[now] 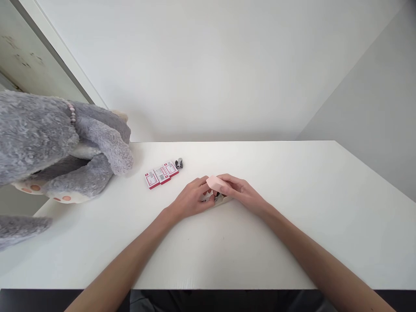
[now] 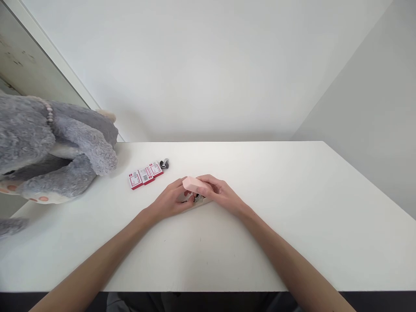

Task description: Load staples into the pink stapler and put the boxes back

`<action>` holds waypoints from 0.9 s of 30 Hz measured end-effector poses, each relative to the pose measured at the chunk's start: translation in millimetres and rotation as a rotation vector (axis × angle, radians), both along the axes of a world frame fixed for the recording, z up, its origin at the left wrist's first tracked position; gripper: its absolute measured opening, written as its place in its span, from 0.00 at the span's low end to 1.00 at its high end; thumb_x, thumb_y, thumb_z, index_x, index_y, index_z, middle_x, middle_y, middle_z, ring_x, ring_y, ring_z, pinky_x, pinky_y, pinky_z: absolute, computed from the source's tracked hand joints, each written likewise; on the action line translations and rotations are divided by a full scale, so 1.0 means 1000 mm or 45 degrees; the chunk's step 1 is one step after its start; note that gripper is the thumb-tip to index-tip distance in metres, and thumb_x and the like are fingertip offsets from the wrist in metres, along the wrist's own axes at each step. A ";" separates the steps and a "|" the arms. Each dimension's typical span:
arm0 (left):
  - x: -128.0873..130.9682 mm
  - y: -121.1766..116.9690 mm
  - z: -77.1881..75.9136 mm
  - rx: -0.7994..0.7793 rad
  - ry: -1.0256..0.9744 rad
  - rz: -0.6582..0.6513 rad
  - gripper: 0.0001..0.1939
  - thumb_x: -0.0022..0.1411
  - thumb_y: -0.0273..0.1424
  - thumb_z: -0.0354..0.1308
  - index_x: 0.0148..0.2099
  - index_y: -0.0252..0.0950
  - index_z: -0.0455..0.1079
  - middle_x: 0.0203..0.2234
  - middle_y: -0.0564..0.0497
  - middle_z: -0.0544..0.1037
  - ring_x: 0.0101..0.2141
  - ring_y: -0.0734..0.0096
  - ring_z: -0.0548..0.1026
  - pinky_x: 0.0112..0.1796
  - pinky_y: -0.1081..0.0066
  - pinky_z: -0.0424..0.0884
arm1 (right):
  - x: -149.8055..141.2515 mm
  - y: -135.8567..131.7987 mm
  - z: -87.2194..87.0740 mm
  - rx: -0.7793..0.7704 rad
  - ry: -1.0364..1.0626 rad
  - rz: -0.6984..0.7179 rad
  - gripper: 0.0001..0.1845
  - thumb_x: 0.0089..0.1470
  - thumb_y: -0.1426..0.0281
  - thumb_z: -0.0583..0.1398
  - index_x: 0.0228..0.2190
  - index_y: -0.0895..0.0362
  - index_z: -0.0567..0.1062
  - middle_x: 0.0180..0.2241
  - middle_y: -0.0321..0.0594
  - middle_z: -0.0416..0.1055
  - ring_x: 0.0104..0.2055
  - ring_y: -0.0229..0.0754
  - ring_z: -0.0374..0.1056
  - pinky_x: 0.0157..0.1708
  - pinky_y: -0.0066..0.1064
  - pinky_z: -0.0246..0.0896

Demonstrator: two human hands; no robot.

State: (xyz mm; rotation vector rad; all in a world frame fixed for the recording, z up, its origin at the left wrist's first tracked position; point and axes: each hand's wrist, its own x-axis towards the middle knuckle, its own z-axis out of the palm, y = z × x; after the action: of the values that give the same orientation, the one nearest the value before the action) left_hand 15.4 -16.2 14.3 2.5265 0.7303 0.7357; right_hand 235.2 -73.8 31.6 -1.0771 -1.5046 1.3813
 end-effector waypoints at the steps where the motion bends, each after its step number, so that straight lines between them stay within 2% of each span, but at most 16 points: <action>1: 0.000 0.000 0.000 -0.016 -0.006 -0.002 0.07 0.65 0.26 0.55 0.43 0.40 0.72 0.35 0.50 0.74 0.32 0.69 0.70 0.35 0.67 0.69 | 0.000 0.000 0.001 -0.003 -0.001 0.002 0.23 0.64 0.47 0.61 0.53 0.46 0.78 0.52 0.41 0.78 0.54 0.51 0.72 0.56 0.46 0.66; 5: 0.000 -0.001 0.001 -0.091 -0.066 0.009 0.08 0.63 0.25 0.55 0.42 0.40 0.72 0.36 0.51 0.74 0.33 0.70 0.70 0.35 0.68 0.68 | -0.001 -0.001 0.003 0.013 0.022 0.003 0.22 0.65 0.48 0.61 0.52 0.46 0.78 0.51 0.41 0.79 0.53 0.51 0.72 0.55 0.45 0.66; 10: 0.000 -0.001 0.008 -0.260 -0.211 0.079 0.04 0.57 0.24 0.56 0.35 0.39 0.68 0.31 0.53 0.71 0.32 0.71 0.69 0.36 0.69 0.68 | -0.001 -0.001 0.004 0.026 0.061 0.003 0.22 0.65 0.49 0.61 0.52 0.47 0.79 0.53 0.41 0.78 0.53 0.50 0.72 0.53 0.43 0.66; 13: -0.001 0.000 0.014 -0.423 -0.359 0.105 0.04 0.57 0.25 0.55 0.35 0.39 0.67 0.31 0.53 0.72 0.34 0.70 0.71 0.39 0.68 0.69 | 0.000 -0.001 0.002 0.001 0.015 -0.056 0.22 0.64 0.48 0.62 0.51 0.47 0.79 0.52 0.41 0.77 0.50 0.49 0.72 0.51 0.42 0.66; 18: -0.004 0.007 0.018 -0.810 -0.680 0.181 0.01 0.60 0.29 0.55 0.35 0.38 0.66 0.37 0.49 0.78 0.39 0.66 0.76 0.45 0.62 0.72 | 0.000 0.001 -0.002 -0.014 -0.009 -0.113 0.25 0.63 0.46 0.62 0.53 0.48 0.79 0.51 0.42 0.77 0.48 0.48 0.74 0.52 0.42 0.67; 20: -0.005 0.012 0.017 -0.965 -0.809 0.218 0.02 0.57 0.29 0.54 0.34 0.39 0.64 0.32 0.50 0.79 0.36 0.66 0.76 0.43 0.61 0.72 | 0.000 0.002 -0.005 -0.007 -0.014 -0.154 0.26 0.63 0.46 0.62 0.54 0.48 0.79 0.51 0.42 0.78 0.48 0.49 0.74 0.52 0.43 0.67; 23: -0.006 0.017 0.015 -1.197 -0.991 0.238 0.03 0.53 0.29 0.53 0.33 0.39 0.62 0.24 0.54 0.73 0.26 0.70 0.71 0.34 0.64 0.69 | 0.000 0.004 -0.009 0.020 -0.033 -0.222 0.27 0.62 0.46 0.63 0.55 0.48 0.79 0.49 0.42 0.78 0.48 0.49 0.73 0.51 0.43 0.67; 27: -0.005 0.019 0.015 -1.364 -1.085 0.259 0.04 0.55 0.30 0.55 0.33 0.39 0.62 0.22 0.57 0.66 0.21 0.77 0.63 0.29 0.68 0.63 | -0.001 0.006 -0.015 0.054 -0.077 -0.288 0.26 0.62 0.47 0.63 0.54 0.48 0.79 0.50 0.42 0.79 0.51 0.51 0.73 0.51 0.43 0.67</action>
State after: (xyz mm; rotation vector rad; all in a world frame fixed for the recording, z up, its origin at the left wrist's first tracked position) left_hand 10.3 3.2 29.5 1.0503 0.7553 1.0066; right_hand 234.2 -68.2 17.0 -1.2312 -1.4003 1.1648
